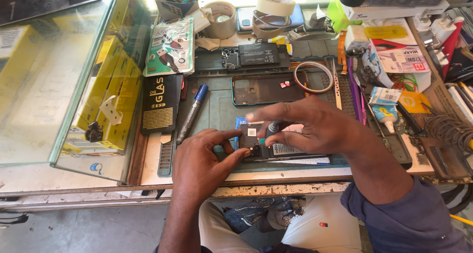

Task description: The person uses a precision screwdriver to tighten screws on the back of a disassembled smartphone. They then pick up the phone and use a metal spudger to pry at the edges of the device.

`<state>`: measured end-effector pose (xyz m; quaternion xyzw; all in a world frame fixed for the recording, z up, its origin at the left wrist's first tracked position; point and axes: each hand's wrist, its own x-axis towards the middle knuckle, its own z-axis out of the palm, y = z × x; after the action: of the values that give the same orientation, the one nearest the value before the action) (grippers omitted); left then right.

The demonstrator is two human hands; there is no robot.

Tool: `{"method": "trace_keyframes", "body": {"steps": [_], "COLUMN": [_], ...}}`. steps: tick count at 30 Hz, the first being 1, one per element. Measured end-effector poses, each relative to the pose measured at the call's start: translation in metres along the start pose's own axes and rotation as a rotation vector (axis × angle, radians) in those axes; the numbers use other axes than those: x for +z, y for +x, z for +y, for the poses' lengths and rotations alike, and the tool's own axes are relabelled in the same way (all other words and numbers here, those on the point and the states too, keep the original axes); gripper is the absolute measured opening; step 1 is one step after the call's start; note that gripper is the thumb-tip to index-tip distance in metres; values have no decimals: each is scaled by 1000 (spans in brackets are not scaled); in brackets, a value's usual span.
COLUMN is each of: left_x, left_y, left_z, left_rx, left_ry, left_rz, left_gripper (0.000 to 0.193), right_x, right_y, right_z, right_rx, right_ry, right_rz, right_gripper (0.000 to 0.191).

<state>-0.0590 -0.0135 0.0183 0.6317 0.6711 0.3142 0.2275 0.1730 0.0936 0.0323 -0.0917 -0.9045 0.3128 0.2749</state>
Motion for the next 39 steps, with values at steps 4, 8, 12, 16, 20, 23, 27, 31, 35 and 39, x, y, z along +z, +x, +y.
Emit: {"method": "trace_keyframes", "body": {"steps": [4,8,12,16,20,23,27,31,35,39], "left_x": [-1,0,0,-1,0,-1,0,1,0,1], "left_y": [0,-1,-1,-3,-2,-3,-3,-3,-3,-3], "left_z": [0,0,-3,-5,-6,-6,-6,-6,-5,-6], "left_rx": [-18,1,61,109,98,91,95,58,75,36], "left_ry": [-6,-20,-22,-26,16,29,53,47,35,34], "left_rz": [-9,19,45,60,52,43,47,30,42,22], "left_gripper": [40,39,38,37,36,36,37,38,37,37], "right_x": [3,-7,-37,-55,-63,-61,-55,-45,-42,-46], "right_y": [1,-5,-12,-22,-31,-34,-37,-33,-28,-34], "right_z": [2,1,12,38,59,63,55,49,49,50], "right_rx": [53,216,711,696,840,839,623,642,643,584], "right_ry": [-33,81,-520,-834,-924,-966,-763,-700,-673,-641], "right_rz": [11,272,473,455,385,442,395,153,101,189], "right_gripper": [55,53,67,61,61,54,31,34,26,19]}}
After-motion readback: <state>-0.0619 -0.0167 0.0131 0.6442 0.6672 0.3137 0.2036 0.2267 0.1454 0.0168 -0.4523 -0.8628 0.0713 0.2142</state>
